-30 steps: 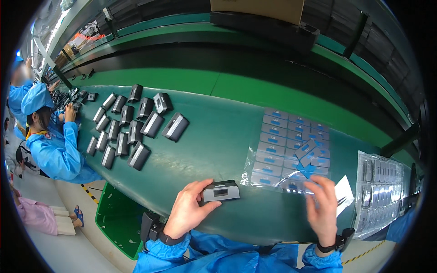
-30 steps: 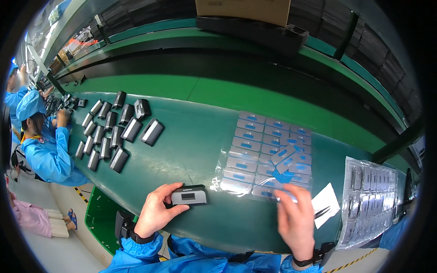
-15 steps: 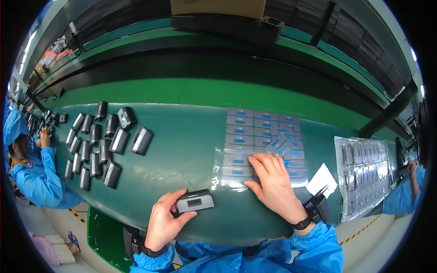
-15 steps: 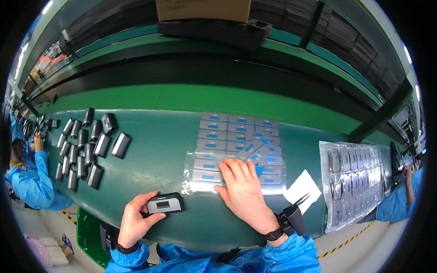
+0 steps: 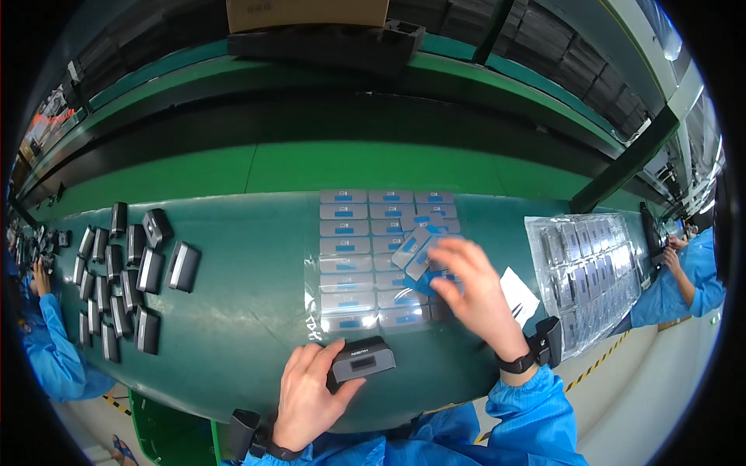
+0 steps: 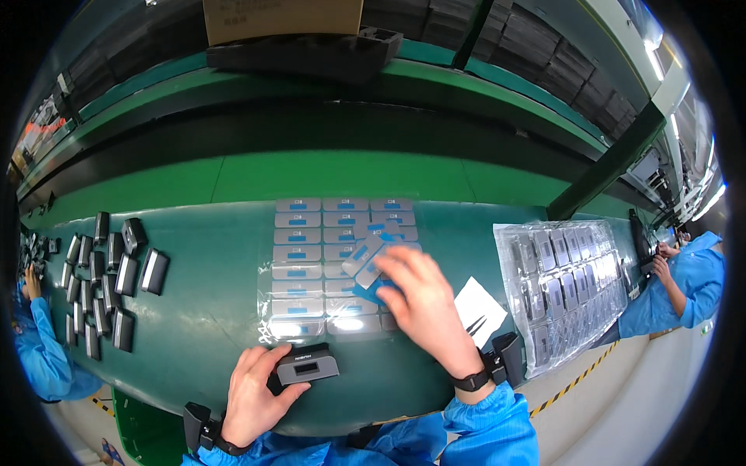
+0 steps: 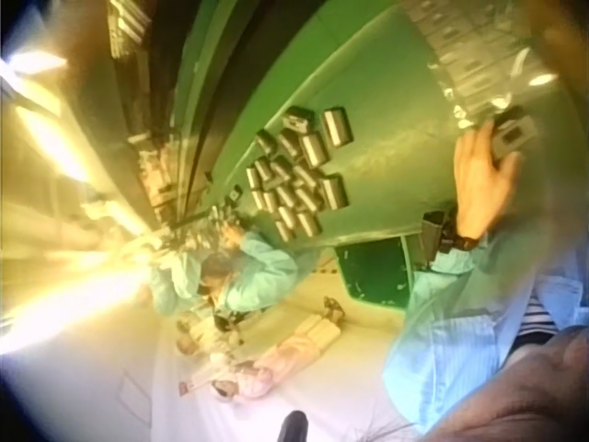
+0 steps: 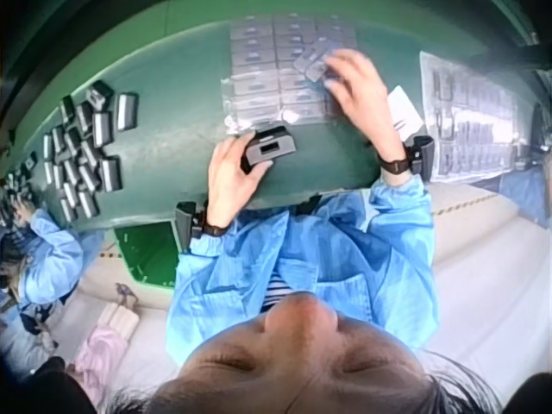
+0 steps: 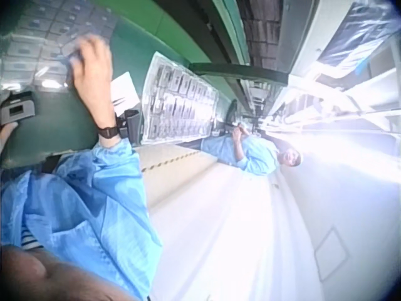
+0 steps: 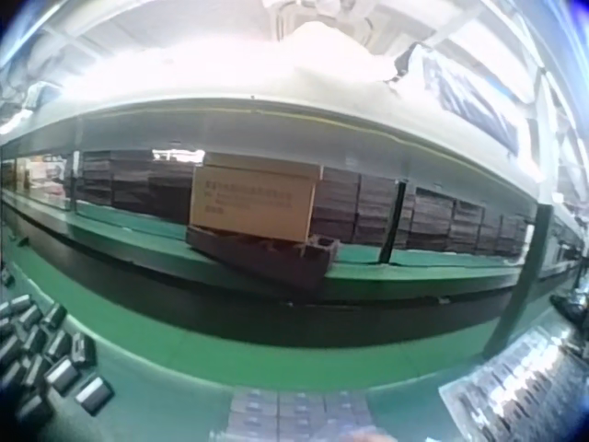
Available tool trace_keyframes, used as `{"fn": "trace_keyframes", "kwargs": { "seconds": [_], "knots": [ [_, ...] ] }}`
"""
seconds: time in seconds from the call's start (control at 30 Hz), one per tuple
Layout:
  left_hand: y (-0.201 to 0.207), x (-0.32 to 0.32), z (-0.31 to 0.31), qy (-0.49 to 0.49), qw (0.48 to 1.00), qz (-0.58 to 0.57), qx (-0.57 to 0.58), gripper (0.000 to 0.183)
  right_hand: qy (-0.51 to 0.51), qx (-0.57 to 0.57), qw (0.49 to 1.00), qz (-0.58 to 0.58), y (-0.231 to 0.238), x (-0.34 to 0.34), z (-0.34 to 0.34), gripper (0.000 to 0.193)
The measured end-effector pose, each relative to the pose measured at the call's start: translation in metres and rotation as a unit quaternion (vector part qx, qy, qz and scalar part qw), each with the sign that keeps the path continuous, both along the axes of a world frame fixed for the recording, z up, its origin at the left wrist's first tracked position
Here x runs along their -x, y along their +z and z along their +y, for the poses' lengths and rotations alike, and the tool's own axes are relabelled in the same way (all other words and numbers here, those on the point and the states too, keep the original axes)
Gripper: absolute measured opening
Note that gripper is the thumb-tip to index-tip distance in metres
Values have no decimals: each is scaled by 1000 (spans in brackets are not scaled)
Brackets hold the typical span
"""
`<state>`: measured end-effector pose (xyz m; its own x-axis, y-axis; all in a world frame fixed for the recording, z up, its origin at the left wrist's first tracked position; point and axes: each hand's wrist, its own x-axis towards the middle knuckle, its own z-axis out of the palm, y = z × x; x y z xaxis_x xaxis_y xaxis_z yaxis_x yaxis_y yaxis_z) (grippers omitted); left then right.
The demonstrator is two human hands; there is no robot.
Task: Cleaning and applying labels to electronic housings on an assembly line.
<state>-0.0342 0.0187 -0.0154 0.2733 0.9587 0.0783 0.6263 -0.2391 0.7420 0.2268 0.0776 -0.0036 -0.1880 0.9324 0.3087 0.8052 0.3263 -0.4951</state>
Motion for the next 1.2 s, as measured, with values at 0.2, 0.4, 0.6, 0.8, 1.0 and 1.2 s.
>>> {"fn": "trace_keyframes", "kwargs": {
  "seconds": [0.2,0.4,0.6,0.8,1.0,1.2],
  "knots": [
    [2,-3,10,-19,999,-17,23,54,-44,-24,997,-52,-8,-5,36,52],
    [2,3,5,-22,998,-21,54,58,-85,31,994,56,-14,1,33,48],
    [4,6,6,-32,996,-21,79,59,-85,24,972,219,-2,-3,25,19],
    [8,2,6,-20,995,-4,97,60,-77,35,953,289,24,-7,0,15],
    [6,-5,3,-7,996,4,90,61,-74,110,913,387,39,-18,-32,15],
    [19,-12,-25,43,998,37,4,88,-14,321,806,497,18,0,-78,13]
  ]
}}
